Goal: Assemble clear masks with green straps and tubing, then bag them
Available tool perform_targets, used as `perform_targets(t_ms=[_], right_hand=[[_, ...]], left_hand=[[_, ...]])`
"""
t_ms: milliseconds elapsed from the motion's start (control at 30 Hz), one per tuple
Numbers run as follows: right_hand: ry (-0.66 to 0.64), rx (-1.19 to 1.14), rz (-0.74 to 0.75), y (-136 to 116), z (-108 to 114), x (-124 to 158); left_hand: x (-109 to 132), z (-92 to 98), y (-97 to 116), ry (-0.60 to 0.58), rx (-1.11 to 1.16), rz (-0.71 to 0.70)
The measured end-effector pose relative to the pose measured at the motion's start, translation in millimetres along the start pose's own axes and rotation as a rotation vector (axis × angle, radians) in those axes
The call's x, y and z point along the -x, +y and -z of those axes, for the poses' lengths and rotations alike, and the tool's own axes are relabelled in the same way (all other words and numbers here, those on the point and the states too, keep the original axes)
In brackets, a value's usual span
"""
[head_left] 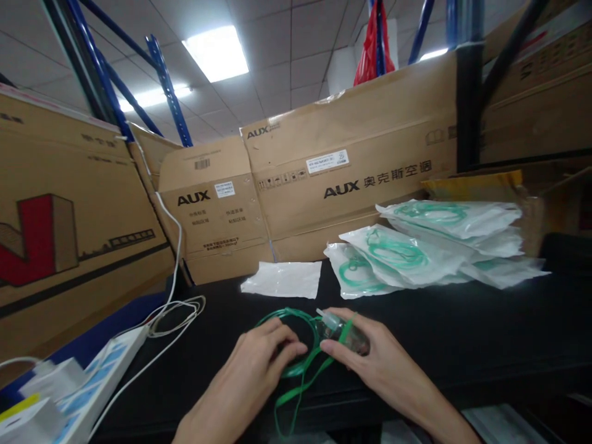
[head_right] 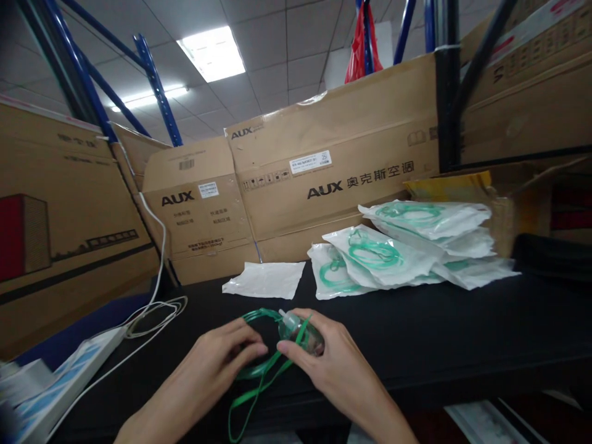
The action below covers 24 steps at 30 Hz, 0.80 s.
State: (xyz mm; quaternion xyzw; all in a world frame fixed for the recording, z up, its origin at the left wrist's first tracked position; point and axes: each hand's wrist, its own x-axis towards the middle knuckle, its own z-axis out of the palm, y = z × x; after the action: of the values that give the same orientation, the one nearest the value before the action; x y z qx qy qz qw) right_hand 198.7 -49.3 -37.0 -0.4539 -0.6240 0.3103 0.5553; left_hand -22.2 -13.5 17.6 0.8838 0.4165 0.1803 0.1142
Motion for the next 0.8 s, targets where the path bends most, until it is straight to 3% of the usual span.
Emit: perform_targets(t_ms=[100,267,533,800], right_hand=[[0.014,0.019,0.019,-2.7,-1.3,-0.6],[0.121,-0.005,-0.047,-2.9,-2.0,-2.4],[0.138,0.005,-0.069,-2.4,-1.3,-1.4],[0.151,0.025,-0.071,-3.5,-0.5,-0.8]], left_hand=[[-21.4,11.6,-8.4,0.104,-0.042,-0.071],[-47.3,8.1,-36.6,-0.037,-0.082,-0.175],[-45.3,6.2,-61.7,-0.005,-0.146,-0.021],[-43.5,7.5,-56.2,-0.016,-0.129,0.095]])
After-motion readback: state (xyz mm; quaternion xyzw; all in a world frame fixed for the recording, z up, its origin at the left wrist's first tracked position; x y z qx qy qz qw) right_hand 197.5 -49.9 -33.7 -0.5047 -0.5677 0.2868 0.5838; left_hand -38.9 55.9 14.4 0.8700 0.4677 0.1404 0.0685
